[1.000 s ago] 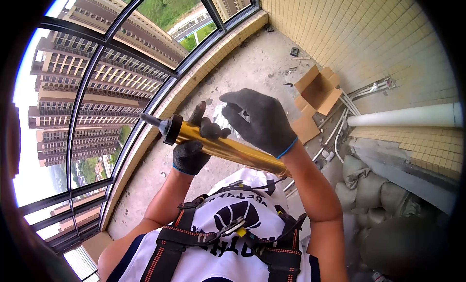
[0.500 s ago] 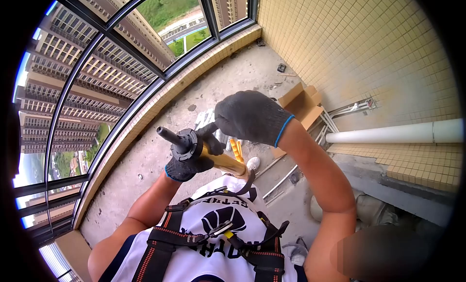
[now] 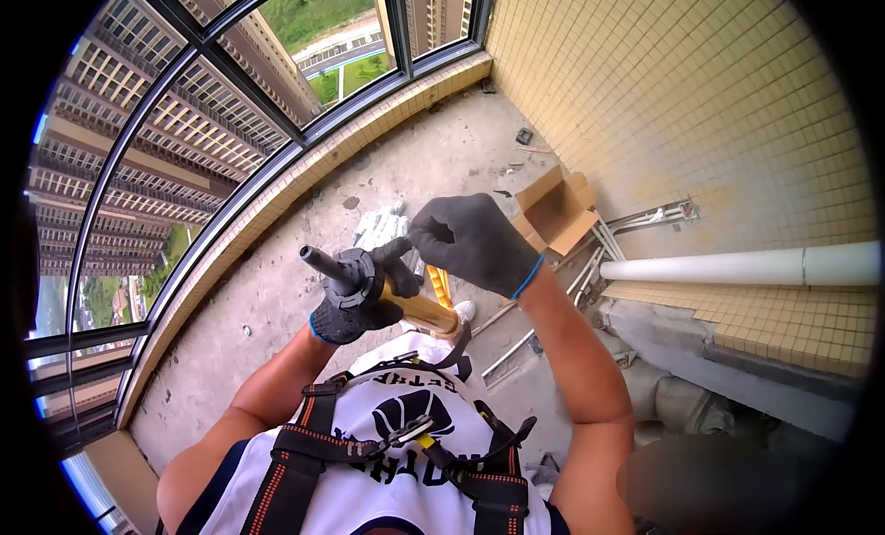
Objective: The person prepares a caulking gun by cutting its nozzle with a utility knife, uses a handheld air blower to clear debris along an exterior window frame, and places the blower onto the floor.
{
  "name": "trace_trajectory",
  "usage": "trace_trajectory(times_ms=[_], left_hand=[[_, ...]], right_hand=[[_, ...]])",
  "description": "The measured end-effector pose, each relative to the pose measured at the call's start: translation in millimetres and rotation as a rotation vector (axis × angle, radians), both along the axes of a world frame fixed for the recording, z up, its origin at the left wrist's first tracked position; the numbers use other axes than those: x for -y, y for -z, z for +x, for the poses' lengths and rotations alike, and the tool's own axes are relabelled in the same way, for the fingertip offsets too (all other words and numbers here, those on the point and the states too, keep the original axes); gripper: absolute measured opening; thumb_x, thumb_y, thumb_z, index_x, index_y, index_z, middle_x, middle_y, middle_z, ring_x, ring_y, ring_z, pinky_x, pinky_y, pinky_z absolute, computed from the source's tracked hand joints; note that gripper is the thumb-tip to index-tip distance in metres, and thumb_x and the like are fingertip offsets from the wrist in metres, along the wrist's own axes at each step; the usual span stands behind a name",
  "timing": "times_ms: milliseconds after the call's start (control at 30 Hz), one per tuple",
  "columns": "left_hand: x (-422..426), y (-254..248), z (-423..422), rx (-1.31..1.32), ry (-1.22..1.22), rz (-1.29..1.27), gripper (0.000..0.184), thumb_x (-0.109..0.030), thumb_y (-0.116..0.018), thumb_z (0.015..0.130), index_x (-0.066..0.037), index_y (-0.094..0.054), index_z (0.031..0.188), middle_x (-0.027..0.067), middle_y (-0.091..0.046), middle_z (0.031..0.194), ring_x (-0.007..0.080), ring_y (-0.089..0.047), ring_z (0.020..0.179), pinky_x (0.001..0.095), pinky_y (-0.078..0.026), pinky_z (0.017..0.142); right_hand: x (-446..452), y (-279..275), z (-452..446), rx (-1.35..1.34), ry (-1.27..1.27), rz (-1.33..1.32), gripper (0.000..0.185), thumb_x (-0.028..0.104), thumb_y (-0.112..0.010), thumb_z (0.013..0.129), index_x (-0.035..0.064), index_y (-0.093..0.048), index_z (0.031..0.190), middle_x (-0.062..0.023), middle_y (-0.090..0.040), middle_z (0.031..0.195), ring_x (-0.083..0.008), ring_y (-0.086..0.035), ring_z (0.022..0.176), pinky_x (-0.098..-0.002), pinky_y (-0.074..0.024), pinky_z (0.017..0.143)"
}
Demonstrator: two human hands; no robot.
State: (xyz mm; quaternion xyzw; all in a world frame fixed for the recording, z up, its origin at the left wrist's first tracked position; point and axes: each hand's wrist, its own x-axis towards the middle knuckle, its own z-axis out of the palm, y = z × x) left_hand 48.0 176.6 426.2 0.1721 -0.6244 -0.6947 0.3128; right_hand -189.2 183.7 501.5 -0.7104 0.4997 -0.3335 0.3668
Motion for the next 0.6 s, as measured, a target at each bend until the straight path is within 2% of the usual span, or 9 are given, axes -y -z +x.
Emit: trace_trajectory(times_ms=[67,200,267,367,467,500,533,600], left_hand=[[1.8,-2.3,0.3,0.02,0.003,-0.066,0.076,-0.004,-0.077,0.079,0.003,-0.044,0.148,0.0084,-0.066,0.091,0.0208,-0.064,0.085,0.0418,-0.054,0.091],[0.6,1.1,-1.1,-0.005,0.011,-0.1,0.083,-0.006,-0.077,0.081,0.001,-0.036,0.152,0.0081,-0.065,0.092,0.0209,-0.064,0.087,0.0426,-0.054,0.093],[-1.9,2.6,0.9,-0.007,0.004,-0.113,0.087,-0.007,-0.078,0.081,-0.001,-0.032,0.155,0.008,-0.064,0.093,0.0207,-0.064,0.088,0.0436,-0.053,0.095],[-2.4,1.0,0.9,-0.233,0.051,-0.031,0.097,-0.012,-0.08,0.079,-0.01,-0.025,0.159,0.007,-0.063,0.094,0.0215,-0.062,0.093,0.0492,-0.047,0.101],[5.0,-14.8,9.4,-0.199,0.075,-0.022,0.098,-0.011,-0.078,0.078,-0.01,-0.024,0.16,0.0067,-0.063,0.094,0.0226,-0.062,0.093,0.0499,-0.047,0.101],[5.0,-18.3,9.3,-0.187,0.048,-0.013,0.097,-0.011,-0.077,0.078,-0.011,-0.025,0.16,0.006,-0.062,0.093,0.0226,-0.061,0.092,0.051,-0.046,0.102],[5.9,-17.9,9.3,-0.182,0.05,-0.019,0.097,-0.011,-0.077,0.078,-0.011,-0.025,0.16,0.006,-0.062,0.093,0.0226,-0.061,0.092,0.051,-0.046,0.102],[7.6,-15.1,8.9,-0.228,0.041,0.048,0.096,-0.011,-0.077,0.078,-0.011,-0.025,0.159,0.0053,-0.061,0.091,0.0224,-0.061,0.092,0.0513,-0.047,0.102]], right_hand=[[-3.3,7.1,4.2,0.105,0.093,0.055,0.009,0.009,-0.071,0.083,0.0008,-0.071,0.087,-0.0106,-0.07,0.072,-0.0118,-0.066,0.063,-0.0275,-0.0534,0.06],[-7.6,11.2,11.6,0.246,0.159,0.133,0.01,0.009,-0.071,0.083,0.0003,-0.071,0.087,-0.0102,-0.07,0.073,-0.0116,-0.066,0.064,-0.0274,-0.0536,0.061],[-8.4,14.1,12.8,0.048,0.189,0.055,0.012,0.011,-0.071,0.084,-0.0004,-0.071,0.086,-0.0104,-0.07,0.07,-0.0124,-0.066,0.062,-0.0273,-0.0539,0.061],[-15.6,54.2,7.6,-0.022,0.24,0.091,0.017,0.016,-0.07,0.085,-0.001,-0.069,0.081,-0.0107,-0.068,0.066,-0.0131,-0.065,0.06,-0.0282,-0.0531,0.06],[-21.3,47.0,6.2,0.293,0.436,0.349,0.035,0.023,-0.063,0.096,-0.001,-0.064,0.07,-0.0085,-0.063,0.059,-0.0124,-0.062,0.055,-0.0289,-0.0495,0.055],[-21.1,40.6,1.6,0.286,0.396,0.345,0.03,0.02,-0.061,0.098,-0.0007,-0.064,0.077,-0.0071,-0.064,0.064,-0.011,-0.063,0.061,-0.0272,-0.0498,0.056],[-19.8,32.9,4.1,0.292,0.397,0.339,0.03,0.02,-0.061,0.098,-0.0007,-0.064,0.077,-0.0071,-0.064,0.064,-0.011,-0.063,0.061,-0.0272,-0.0498,0.056],[-17.2,16.4,14.1,0.392,0.349,0.143,0.015,0.014,-0.064,0.096,0.0002,-0.066,0.09,-0.0083,-0.068,0.077,-0.0104,-0.065,0.07,-0.0266,-0.0512,0.059]])
